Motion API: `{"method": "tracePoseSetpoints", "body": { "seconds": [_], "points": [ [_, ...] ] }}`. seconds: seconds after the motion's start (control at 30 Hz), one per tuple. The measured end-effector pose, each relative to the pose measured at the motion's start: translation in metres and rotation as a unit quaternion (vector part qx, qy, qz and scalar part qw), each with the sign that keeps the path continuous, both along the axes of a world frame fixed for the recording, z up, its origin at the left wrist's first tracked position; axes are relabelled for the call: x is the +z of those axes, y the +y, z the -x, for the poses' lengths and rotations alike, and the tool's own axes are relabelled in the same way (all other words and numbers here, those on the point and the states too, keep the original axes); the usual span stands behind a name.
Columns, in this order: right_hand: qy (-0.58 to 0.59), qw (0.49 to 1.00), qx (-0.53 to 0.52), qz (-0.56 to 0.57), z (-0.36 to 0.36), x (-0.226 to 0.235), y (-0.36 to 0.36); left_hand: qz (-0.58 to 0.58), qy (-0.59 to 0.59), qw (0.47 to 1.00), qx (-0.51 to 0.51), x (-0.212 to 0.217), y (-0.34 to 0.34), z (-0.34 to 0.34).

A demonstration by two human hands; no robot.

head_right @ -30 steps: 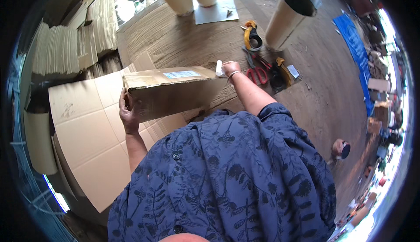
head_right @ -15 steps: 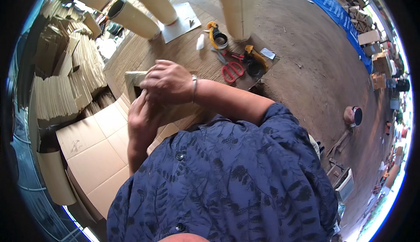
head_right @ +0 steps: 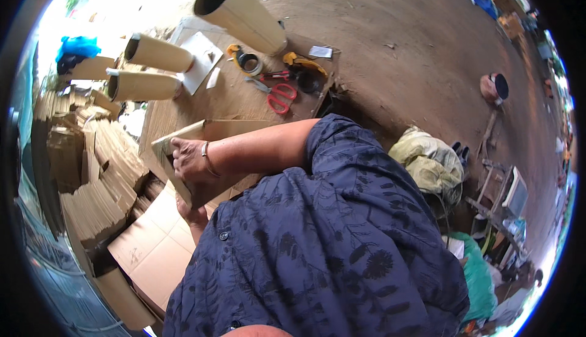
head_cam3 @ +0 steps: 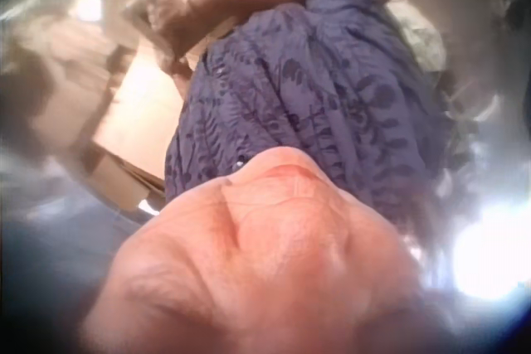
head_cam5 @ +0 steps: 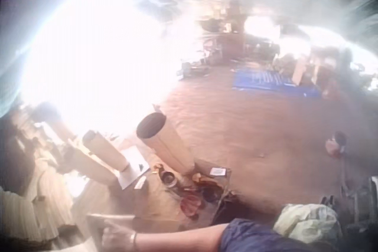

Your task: The person assembles a cardboard box by folding flaps and securing them with a tape dispenser. They then affix a shipping label to the finished box and place it aside before beginning to assemble another box.

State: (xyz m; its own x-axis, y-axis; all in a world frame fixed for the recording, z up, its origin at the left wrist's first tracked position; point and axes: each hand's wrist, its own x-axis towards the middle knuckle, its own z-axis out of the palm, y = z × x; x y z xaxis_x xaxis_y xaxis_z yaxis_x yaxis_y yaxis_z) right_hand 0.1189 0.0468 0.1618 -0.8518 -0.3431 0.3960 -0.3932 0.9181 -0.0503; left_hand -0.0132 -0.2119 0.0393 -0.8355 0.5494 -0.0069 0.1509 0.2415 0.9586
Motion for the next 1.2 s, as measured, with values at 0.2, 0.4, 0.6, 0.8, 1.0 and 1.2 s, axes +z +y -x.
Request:
{"method": "tracePoseSetpoints", "body": {
  "seconds": [0.2, 0.4, 0.6, 0.8, 1.0, 1.2],
  "points": [
    [-0.020, 0.983, -0.074, 0.169, -0.064, 0.032, 0.035, 0.192, 0.091, 0.976, -0.048, 0.000, 0.034, -0.011],
    [0.014, 0.903, -0.311, 0.295, -0.240, 0.117, 0.078, -0.021, -0.212, 0.977, -0.029, 0.011, 0.112, -0.018],
    [0.006, 0.821, -0.549, 0.154, -0.340, 0.109, 0.070, 0.061, -0.183, 0.954, -0.229, 0.007, 0.190, -0.059],
    [-0.054, 0.653, -0.738, 0.165, -0.421, -0.056, 0.151, 0.160, -0.058, 0.904, -0.392, -0.012, 0.227, -0.137],
    [-0.225, 0.467, -0.768, 0.377, -0.515, -0.279, 0.227, 0.420, 0.046, 0.745, -0.516, 0.001, 0.239, -0.206],
    [-0.147, 0.313, -0.812, 0.470, -0.583, -0.461, 0.246, 0.511, 0.068, 0.705, -0.487, 0.023, 0.254, -0.231]
  ]
}}
